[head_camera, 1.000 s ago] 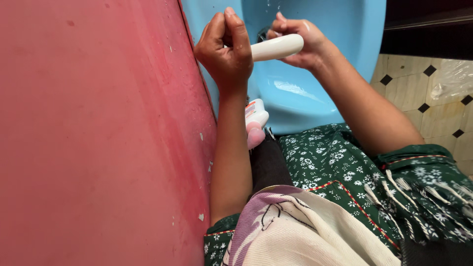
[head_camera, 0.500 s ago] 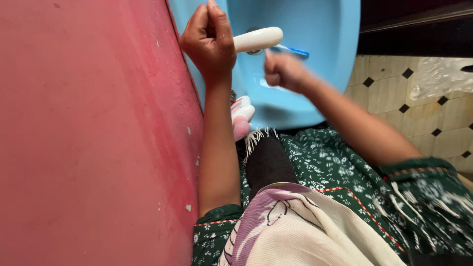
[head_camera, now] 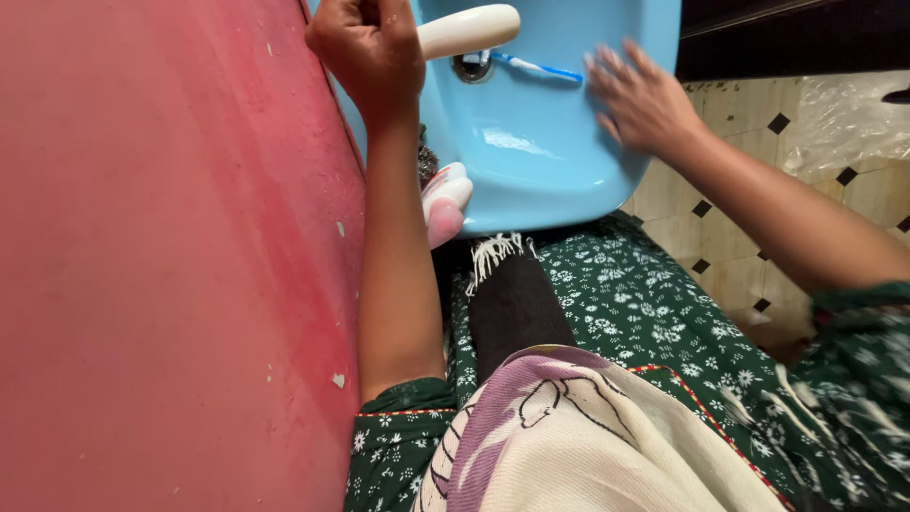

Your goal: The person cleans a blue sink and white faucet using a dark scrubber and soap, then rinses the surfaces with water.

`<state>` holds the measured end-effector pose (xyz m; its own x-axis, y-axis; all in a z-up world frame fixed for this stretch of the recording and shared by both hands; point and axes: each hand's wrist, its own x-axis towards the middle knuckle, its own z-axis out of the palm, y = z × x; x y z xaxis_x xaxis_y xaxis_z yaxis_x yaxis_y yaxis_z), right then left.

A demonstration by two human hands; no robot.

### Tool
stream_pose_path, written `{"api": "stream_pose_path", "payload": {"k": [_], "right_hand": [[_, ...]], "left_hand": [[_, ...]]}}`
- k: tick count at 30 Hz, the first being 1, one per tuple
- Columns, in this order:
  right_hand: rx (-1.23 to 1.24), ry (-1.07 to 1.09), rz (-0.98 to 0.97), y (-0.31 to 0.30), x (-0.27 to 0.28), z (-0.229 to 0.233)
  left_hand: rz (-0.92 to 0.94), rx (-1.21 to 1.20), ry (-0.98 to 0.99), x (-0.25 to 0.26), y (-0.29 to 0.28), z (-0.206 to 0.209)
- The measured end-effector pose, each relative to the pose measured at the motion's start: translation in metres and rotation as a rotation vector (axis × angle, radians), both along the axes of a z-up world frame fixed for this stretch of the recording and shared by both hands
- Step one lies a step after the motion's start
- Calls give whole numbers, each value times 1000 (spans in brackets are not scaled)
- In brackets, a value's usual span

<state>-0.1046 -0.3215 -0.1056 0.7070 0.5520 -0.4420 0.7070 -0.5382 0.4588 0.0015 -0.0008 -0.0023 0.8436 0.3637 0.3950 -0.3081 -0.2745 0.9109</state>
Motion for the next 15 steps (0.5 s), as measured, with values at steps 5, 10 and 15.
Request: {"api": "stream_pose_path", "payload": {"k": [5, 10, 15], "right_hand": [[927, 83, -369, 73, 64, -18], [1618, 617, -986, 149, 92, -41], [1952, 1128, -1133, 159, 104, -23]], "left_hand": [[-10, 4, -2, 1, 1, 1], [-20, 1, -15, 1, 1, 0], [-8, 70, -47, 4, 4, -14]]}}
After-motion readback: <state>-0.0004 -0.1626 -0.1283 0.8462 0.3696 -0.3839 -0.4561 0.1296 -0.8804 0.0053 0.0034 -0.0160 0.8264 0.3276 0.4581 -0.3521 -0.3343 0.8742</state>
